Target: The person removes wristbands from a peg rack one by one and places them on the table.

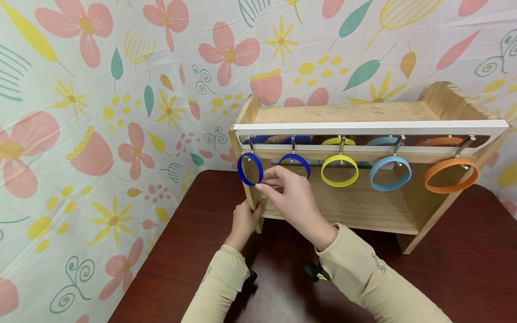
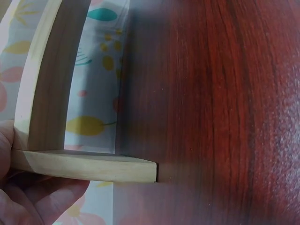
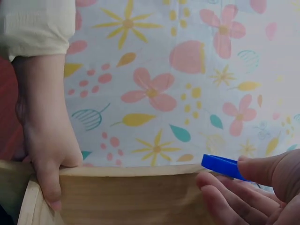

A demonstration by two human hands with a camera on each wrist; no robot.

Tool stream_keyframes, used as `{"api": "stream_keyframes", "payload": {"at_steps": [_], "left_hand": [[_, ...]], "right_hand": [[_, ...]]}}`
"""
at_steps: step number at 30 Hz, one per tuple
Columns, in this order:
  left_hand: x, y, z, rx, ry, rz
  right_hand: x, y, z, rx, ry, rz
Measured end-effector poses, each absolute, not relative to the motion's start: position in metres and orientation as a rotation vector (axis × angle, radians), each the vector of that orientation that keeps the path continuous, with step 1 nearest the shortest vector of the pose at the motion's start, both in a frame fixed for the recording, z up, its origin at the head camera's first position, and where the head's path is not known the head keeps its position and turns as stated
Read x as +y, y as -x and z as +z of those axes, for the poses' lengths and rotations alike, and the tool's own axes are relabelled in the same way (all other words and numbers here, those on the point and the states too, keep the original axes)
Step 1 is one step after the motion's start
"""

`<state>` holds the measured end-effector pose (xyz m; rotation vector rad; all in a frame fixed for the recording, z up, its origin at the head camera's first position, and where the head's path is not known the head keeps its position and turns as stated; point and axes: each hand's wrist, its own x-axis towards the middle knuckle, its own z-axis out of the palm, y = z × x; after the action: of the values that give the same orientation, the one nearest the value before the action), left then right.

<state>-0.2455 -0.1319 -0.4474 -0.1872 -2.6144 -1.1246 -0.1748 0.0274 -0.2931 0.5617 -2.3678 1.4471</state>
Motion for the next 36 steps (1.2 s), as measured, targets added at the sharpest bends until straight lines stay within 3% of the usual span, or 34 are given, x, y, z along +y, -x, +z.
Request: {"api": "stream_keyframes", "payload": {"at_steps": [36], "left_hand": [[-0.133, 0.246, -0.45, -2.594, 0.192, -1.105]], "right_hand": [[0.039, 0.154, -0.294, -2.146, -0.61, 1.837]]}}
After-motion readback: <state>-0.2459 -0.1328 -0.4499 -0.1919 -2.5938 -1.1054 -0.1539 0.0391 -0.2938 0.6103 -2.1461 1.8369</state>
